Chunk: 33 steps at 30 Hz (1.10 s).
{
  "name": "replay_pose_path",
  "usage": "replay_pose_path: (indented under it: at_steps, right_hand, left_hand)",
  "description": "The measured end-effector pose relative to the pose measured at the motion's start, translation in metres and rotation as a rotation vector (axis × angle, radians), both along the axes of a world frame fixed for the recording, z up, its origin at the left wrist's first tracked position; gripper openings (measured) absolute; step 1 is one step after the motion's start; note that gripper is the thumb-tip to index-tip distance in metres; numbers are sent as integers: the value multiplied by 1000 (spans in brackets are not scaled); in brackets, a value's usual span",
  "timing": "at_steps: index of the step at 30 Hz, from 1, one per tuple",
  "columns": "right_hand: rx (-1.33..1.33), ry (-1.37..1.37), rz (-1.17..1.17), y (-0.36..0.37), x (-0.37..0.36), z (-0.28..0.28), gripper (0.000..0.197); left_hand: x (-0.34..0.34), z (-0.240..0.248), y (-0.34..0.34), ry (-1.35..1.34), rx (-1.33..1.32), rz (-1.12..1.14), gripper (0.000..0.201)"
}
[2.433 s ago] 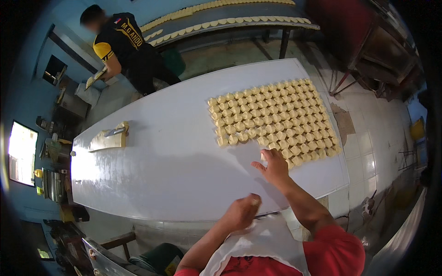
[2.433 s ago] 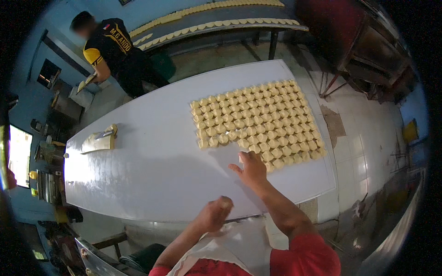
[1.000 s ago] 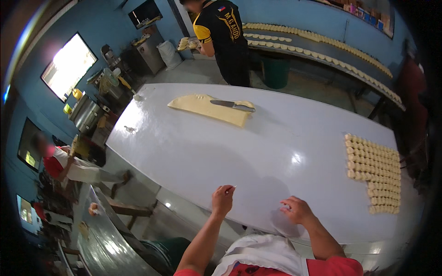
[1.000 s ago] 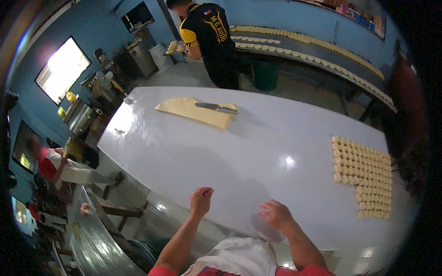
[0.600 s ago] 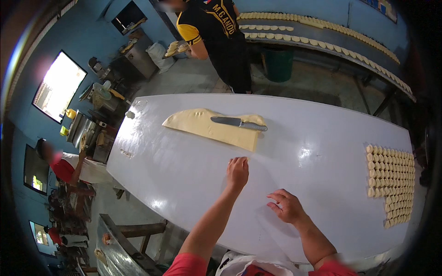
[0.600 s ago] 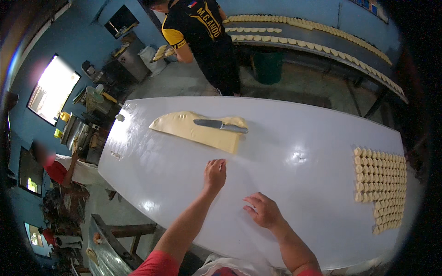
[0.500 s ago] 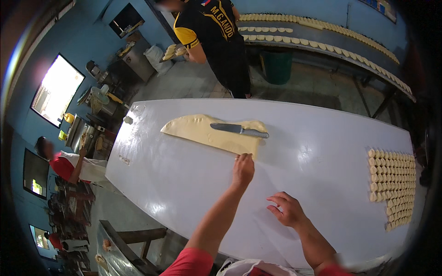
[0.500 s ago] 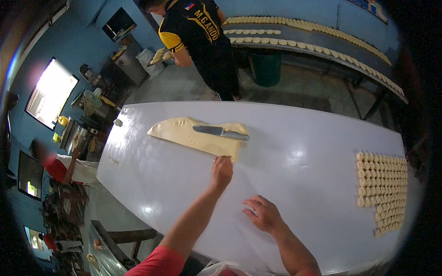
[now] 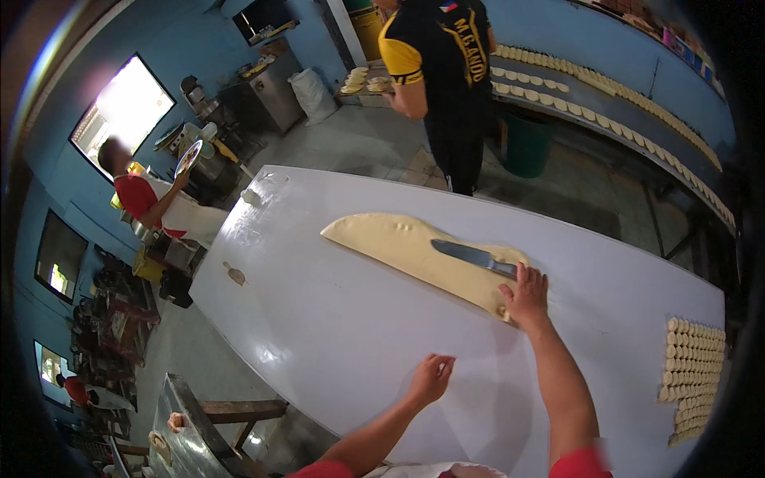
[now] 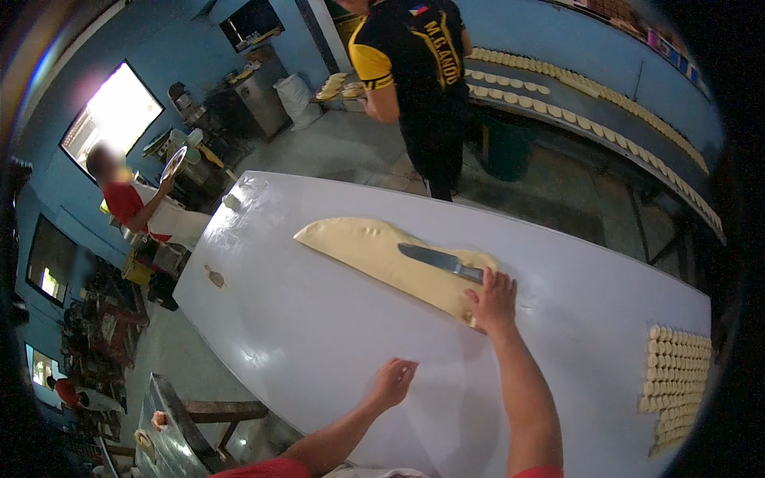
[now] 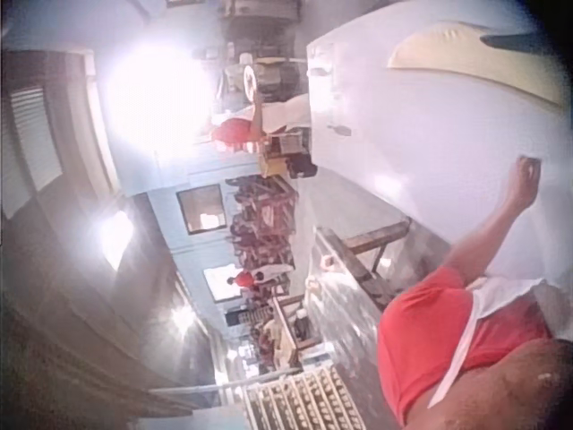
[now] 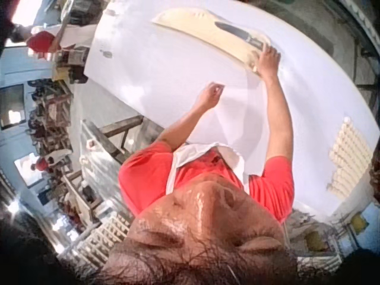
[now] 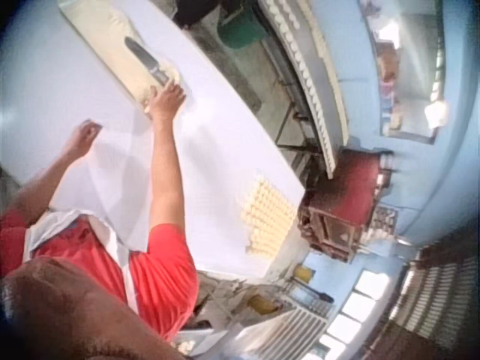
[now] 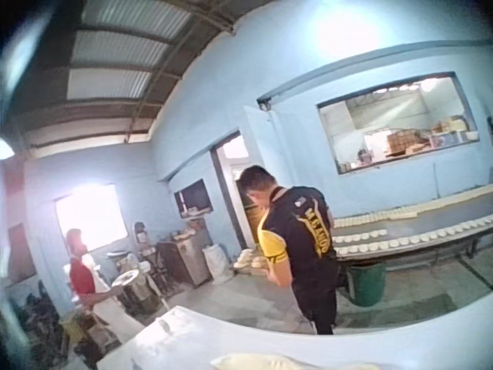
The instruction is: The person rolls a long strip of dough on a white table, repeatedly pinches off small pieces, shapes them into uniform pieces, and arranges them in neat rows. A knife is used to cut the dough strip. Another person in the background arranges similar pieces on a conveyor belt.
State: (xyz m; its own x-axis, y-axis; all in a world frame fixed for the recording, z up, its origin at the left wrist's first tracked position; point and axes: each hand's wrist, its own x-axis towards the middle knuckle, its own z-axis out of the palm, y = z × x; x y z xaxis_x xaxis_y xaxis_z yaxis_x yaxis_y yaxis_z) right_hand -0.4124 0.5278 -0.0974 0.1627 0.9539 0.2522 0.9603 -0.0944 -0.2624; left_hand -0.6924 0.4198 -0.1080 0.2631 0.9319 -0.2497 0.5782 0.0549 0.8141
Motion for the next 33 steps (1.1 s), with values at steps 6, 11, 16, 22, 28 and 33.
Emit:
replay_pose_path:
  at_steps: [6,11,16,22,28,33]
  right_hand:
    - [-426,-72,1,25,-18,24,71]
    - [-543,-189,49,13,-90,97,57]
    - [-310,101,118,27,-157,139,44]
    - [-455,-65,253,157,-282,111,30]
    - [-544,-233,328,223,-314,64,33]
    - [-562,-256,386,253,-316,43,31]
  left_hand:
    - [-173,-11,81,-26,16,249,22]
    - [-261,-8,186,-10,232,392,20]
    - [-286,-10,282,-112,229,493,23]
    - [-274,-44,373,-70,238,561,50]
    - [-254,-52,411,141,291,423,74]
    - [-250,-42,404,146,263,446,64]
